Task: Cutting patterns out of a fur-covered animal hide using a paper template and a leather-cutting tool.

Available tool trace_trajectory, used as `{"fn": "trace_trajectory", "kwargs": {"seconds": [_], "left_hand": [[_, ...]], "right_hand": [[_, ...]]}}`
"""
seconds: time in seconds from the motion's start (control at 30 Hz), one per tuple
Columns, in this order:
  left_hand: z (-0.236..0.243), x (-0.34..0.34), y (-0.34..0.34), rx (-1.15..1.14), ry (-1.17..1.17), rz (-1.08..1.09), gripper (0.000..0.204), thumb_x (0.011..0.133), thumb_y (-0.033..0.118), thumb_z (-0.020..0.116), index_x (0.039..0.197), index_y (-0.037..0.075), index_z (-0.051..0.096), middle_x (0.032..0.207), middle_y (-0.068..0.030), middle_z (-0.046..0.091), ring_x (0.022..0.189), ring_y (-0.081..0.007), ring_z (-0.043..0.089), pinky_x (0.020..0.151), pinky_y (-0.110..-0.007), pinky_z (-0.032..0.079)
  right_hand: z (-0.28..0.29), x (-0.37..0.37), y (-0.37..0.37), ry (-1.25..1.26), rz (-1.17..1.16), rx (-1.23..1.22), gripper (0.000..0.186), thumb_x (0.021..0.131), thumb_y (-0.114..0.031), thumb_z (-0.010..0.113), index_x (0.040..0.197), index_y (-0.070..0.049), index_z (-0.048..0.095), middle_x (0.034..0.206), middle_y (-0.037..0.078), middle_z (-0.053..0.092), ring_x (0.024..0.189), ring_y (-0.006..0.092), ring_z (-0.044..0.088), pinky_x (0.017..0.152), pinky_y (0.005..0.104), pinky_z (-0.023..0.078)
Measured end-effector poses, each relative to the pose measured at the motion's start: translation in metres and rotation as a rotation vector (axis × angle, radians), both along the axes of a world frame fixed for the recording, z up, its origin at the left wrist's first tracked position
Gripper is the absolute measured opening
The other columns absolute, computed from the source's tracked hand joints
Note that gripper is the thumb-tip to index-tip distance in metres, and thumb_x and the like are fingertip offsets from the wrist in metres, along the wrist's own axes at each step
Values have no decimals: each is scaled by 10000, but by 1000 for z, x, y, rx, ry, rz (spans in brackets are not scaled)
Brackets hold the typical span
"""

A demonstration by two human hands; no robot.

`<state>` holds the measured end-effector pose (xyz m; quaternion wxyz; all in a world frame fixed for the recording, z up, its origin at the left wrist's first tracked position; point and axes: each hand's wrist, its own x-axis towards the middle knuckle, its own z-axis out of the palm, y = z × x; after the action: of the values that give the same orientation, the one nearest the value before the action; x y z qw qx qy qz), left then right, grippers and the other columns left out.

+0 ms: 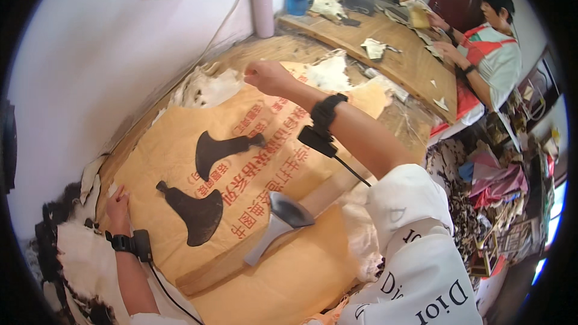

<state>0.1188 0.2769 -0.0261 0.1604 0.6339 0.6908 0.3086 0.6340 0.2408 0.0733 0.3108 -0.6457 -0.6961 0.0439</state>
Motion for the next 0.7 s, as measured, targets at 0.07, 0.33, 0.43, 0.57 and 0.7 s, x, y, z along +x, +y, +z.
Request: {"fn": "trace_trajectory", "kwargs": {"seconds": [0.07, 0.33, 0.43, 0.57, 0.7], "left_hand": [[3, 4, -5, -21, 12, 16, 374, 726, 168, 618, 1094, 98, 606, 621, -40, 504, 578, -142, 457, 576, -283, 392], [27, 2, -67, -39, 70, -97, 356, 778, 85, 517, 1123, 5, 554, 786, -42, 465, 707, -139, 446, 653, -265, 390], [42, 18, -108, -113, -13, -33, 342, 794, 78, 506, 1122, 0, 556, 823, -44, 463, 704, -131, 443, 649, -246, 390], [42, 25, -147, -122, -124, 78, 332, 811, 68, 493, 1128, -5, 557, 894, -53, 520, 748, -120, 479, 682, -232, 400], [51, 34, -167, -159, -215, 92, 331, 817, 75, 497, 1132, -7, 555, 898, -49, 539, 768, -117, 492, 700, -227, 405]], "right_hand": [[12, 25, -46, 45, -72, -67, 191, 770, -247, 578, 825, -67, 610, 793, 121, 628, 773, 288, 606, 690, 356, 465], [-8, 116, -173, -147, -86, -50, 129, 719, -138, 560, 780, -56, 638, 764, 143, 618, 721, 326, 582, 659, 385, 461], [-14, 128, -178, -154, -64, -98, 148, 702, -131, 548, 787, -63, 648, 783, 146, 619, 774, 322, 578, 690, 389, 464], [-25, 137, -161, -89, -71, -258, 162, 727, -141, 574, 855, -75, 649, 817, 126, 614, 817, 307, 563, 719, 384, 446], [-21, 133, -134, -184, -186, -379, 255, 764, -296, 529, 827, -80, 650, 869, 137, 626, 856, 320, 577, 713, 423, 451]]}}
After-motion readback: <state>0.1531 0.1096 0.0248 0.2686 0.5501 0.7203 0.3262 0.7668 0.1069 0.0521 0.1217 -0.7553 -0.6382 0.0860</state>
